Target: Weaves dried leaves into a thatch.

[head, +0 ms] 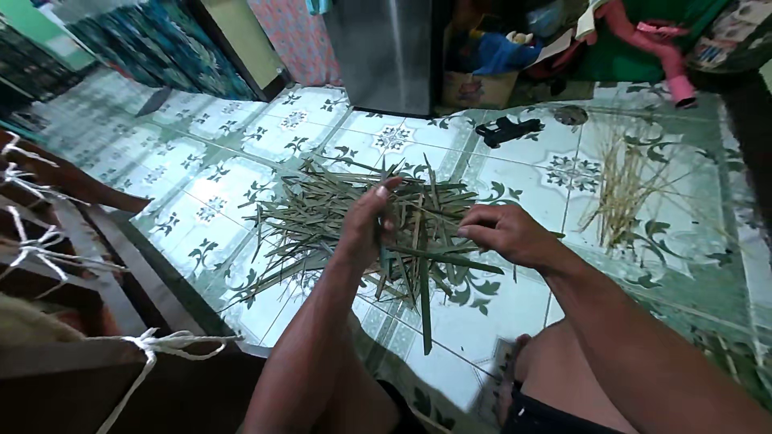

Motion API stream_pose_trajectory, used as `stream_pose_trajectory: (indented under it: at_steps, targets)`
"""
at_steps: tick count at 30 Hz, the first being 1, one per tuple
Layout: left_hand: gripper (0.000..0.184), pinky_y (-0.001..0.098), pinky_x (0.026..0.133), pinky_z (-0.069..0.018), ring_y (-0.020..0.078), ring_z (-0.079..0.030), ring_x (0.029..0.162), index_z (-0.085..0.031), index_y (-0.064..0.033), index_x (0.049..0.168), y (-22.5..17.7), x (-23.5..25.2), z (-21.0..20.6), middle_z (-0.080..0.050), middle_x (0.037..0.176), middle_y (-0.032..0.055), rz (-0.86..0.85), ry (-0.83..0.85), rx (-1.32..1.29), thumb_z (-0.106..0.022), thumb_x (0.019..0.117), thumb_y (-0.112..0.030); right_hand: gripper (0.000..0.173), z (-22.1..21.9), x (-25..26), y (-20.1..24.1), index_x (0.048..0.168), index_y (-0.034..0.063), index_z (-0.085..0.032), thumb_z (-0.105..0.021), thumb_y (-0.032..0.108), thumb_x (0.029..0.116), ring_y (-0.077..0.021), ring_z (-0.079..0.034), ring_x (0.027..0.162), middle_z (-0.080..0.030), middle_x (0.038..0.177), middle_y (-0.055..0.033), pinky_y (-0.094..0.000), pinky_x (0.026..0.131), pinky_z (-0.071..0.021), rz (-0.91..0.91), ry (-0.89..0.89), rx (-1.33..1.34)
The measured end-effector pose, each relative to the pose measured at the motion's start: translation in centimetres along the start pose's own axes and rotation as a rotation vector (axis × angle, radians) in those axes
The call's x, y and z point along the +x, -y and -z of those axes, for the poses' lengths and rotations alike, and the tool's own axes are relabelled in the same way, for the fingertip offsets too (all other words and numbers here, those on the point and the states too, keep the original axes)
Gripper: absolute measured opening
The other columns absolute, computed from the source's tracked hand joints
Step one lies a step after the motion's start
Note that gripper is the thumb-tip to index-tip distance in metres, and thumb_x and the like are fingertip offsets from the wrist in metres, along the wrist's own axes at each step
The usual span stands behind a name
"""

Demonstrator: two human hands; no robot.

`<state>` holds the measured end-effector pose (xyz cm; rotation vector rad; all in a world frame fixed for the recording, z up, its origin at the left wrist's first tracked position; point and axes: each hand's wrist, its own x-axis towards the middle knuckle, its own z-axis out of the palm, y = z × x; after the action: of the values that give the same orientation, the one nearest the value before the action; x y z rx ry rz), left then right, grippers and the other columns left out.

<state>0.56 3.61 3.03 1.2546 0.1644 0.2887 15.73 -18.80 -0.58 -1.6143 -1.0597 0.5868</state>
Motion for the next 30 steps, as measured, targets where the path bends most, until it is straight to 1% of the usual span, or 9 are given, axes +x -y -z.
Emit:
stream_pose_trajectory:
  at_steps: [2,6,10,13,15,19,22,26,30]
  targets:
    - [0.041,0.0188,0.045,-0.0466,0.0035,-0.049,0.046,-0.056,-0.0151,0.139,0.5,-0.4,-0.1,-0.051,0.061,-0.0061,0.047,-0.001,0.024,-0.048,0.105,-0.036,0.016,-0.1,0.1,-0.1,0.095,0.0076,-0.074,-0.064,0.019,0.0982,0.0,-0.056,0.063,-0.065,0.085,0.0031,-0.0173,0.059,-0.0503,-0.012,0.006,-0.003]
    - [0.039,0.0185,0.046,-0.0451,0.0042,-0.051,0.048,-0.057,-0.0081,0.141,1.1,-1.1,-2.2,-0.056,0.062,-0.0028,0.238,0.123,0.158,-0.046,0.1065,-0.021,0.02,-0.3,0.2,0.0,0.096,0.006,-0.074,-0.059,0.018,0.0998,0.0017,-0.055,0.066,-0.064,0.089,0.0022,-0.0149,0.061,-0.0489,0.021,0.047,-0.048]
    - [0.04,0.0164,0.043,-0.0443,0.0007,-0.048,0.044,-0.06,-0.0117,0.137,-1.4,-1.0,0.7,-0.052,0.059,-0.008,0.033,0.038,0.031,-0.049,0.1041,-0.033,0.02,0.4,-0.1,-0.3,0.099,0.0061,-0.075,-0.06,0.02,0.1003,0.0015,-0.057,0.07,-0.065,0.092,0.0011,-0.015,0.064,-0.0505,0.051,0.034,-0.077]
    - [0.043,0.0184,0.042,-0.0453,0.0019,-0.046,0.042,-0.058,-0.0205,0.136,-2.1,-1.2,2.4,-0.051,0.057,-0.0084,-0.041,-0.043,-0.057,-0.053,0.1023,-0.046,0.019,0.5,-0.1,-0.5,0.098,0.0069,-0.075,-0.062,0.02,0.0991,0.0013,-0.057,0.07,-0.064,0.09,0.0017,-0.0149,0.064,-0.05,0.06,0.011,-0.098]
    - [0.042,0.0187,0.042,-0.0463,0.0027,-0.048,0.042,-0.056,-0.0207,0.14,-1.3,-1.5,1.6,-0.051,0.058,-0.0074,0.016,-0.042,-0.035,-0.051,0.1035,-0.041,0.018,0.1,0.2,-0.6,0.096,0.007,-0.075,-0.063,0.019,0.0983,0.0007,-0.057,0.069,-0.064,0.089,0.0018,-0.0152,0.063,-0.0494,0.073,0.005,-0.088]
    - [0.039,0.0182,0.044,-0.0441,0.0037,-0.049,0.046,-0.057,-0.0107,0.142,0.1,-1.5,-0.7,-0.053,0.062,-0.0036,0.192,0.077,0.058,-0.048,0.1053,-0.023,0.018,-0.3,0.4,-0.6,0.096,0.0059,-0.075,-0.063,0.019,0.098,0.0009,-0.057,0.069,-0.064,0.089,0.0009,-0.0149,0.063,-0.0496,0.097,0.002,-0.091]
    - [0.039,0.0156,0.042,-0.0429,0.0008,-0.046,0.044,-0.058,-0.0145,0.139,-1.9,-1.6,1.2,-0.052,0.061,-0.0072,0.087,0.055,0.036,-0.049,0.1047,-0.031,0.017,0.5,0.0,-0.7,0.097,0.0058,-0.075,-0.064,0.019,0.0976,0.0013,-0.057,0.069,-0.064,0.089,0.0015,-0.0147,0.063,-0.0501,0.09,-0.001,-0.101]
    - [0.036,0.015,0.043,-0.0425,-0.0014,-0.045,0.043,-0.06,-0.0228,0.132,-4.7,-2.5,6.6,-0.05,0.057,-0.012,-0.183,-0.181,-0.091,-0.038,0.1089,-0.038,0.017,2.8,-0.6,-1.4,0.097,0.0048,-0.074,-0.063,0.018,0.0977,-0.0011,-0.058,0.07,-0.065,0.092,-0.0006,-0.0186,0.064,-0.0511,0.062,-0.045,-0.166]
    - [0.034,0.017,0.045,-0.0441,-0.0008,-0.045,0.043,-0.063,-0.0299,0.104,-5.8,-3.4,10.6,-0.049,0.055,-0.0143,-0.345,-0.615,-0.126,-0.031,0.1107,-0.041,0.015,4.6,-1.0,-1.5,0.097,0.0044,-0.073,-0.063,0.015,0.0979,-0.0014,-0.055,0.066,-0.063,0.087,0.0004,-0.0196,0.061,-0.0492,-0.01,-0.13,-0.216]
